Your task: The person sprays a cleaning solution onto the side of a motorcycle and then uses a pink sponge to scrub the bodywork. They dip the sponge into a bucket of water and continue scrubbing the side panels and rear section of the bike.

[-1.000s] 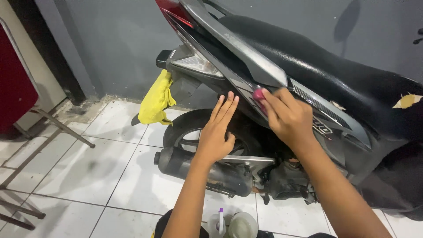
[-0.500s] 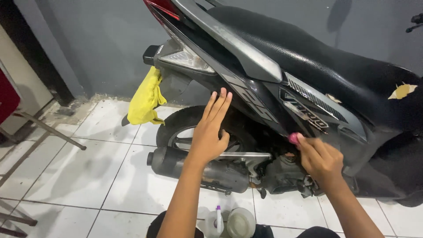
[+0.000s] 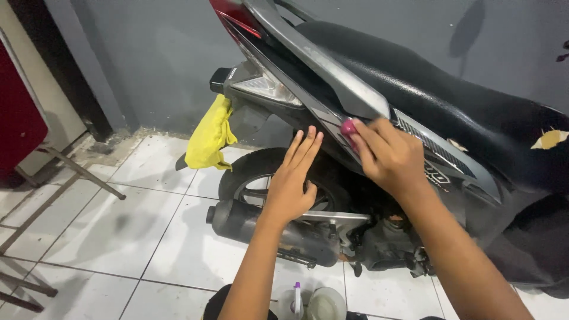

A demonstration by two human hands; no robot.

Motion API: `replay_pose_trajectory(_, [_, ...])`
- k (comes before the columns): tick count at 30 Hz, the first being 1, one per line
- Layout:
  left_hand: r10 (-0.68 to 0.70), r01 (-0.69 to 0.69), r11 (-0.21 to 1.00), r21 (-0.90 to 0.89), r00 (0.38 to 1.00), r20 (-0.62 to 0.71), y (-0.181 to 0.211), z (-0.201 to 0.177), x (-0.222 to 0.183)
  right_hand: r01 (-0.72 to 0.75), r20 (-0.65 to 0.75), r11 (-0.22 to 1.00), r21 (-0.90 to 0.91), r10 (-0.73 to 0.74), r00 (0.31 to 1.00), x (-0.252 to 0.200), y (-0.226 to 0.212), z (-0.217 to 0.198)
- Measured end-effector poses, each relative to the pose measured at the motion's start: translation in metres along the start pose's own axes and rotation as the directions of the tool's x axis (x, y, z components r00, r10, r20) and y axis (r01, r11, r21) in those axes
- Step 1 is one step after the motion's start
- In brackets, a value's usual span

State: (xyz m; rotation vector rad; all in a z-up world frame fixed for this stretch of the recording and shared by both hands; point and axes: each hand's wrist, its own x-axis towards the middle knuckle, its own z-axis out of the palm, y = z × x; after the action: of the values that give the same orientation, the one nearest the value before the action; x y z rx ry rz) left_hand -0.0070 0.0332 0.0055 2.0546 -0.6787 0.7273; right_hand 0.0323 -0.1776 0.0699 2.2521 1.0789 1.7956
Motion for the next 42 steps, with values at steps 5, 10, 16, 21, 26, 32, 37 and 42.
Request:
replay_pose_trajectory(5, [-0.023,0.023,1.0,-0.02,1.0,0.008,0.007,-0.008,-0.002,-0.15,0.14,0.981,0.12,0.133,0.981,0.017,-0.008,-0.014])
replay_pose_trajectory(10, [-0.051,0.052,0.997,-0.057,0.999,0.012,0.004,-0.004,-0.003,-0.149,0.209,0.987,0.059,0.133,0.969,0.026,-0.013,-0.013])
replay_pose_trajectory(16, [-0.05,0.051,0.998,-0.021,0.998,0.031,-0.012,0.004,-0.002,-0.04,0.282,0.997,0.062,0.021,0.959,0.069,-0.013,-0.001])
replay_pose_trajectory(21, [0.011,-0.011,1.0,-0.024,1.0,-0.005,-0.017,0.001,-0.006,-0.219,0.466,0.965,0.141,0.131,0.875,0.076,-0.012,-0.012])
replay_pose_trajectory(26, [0.012,-0.012,0.999,-0.034,1.0,0.005,-0.007,-0.008,-0.009,-0.173,0.495,0.985,0.027,0.137,0.858,0.115,-0.035,0.008])
replay_pose_trajectory(32, [-0.019,0.021,0.999,-0.038,0.998,0.057,-0.01,-0.016,-0.012,-0.321,0.644,0.947,-0.031,0.265,0.718,0.134,-0.035,0.011])
replay_pose_trajectory(37, [-0.036,0.041,0.998,-0.051,0.994,0.099,-0.011,-0.02,-0.016,-0.437,0.682,0.899,-0.04,0.344,0.645,0.138,-0.037,0.017])
replay_pose_trajectory(42, [-0.064,0.071,0.997,-0.042,0.987,0.145,-0.007,-0.022,-0.013,-0.425,0.576,0.903,0.06,0.316,0.754,0.148,-0.044,0.039])
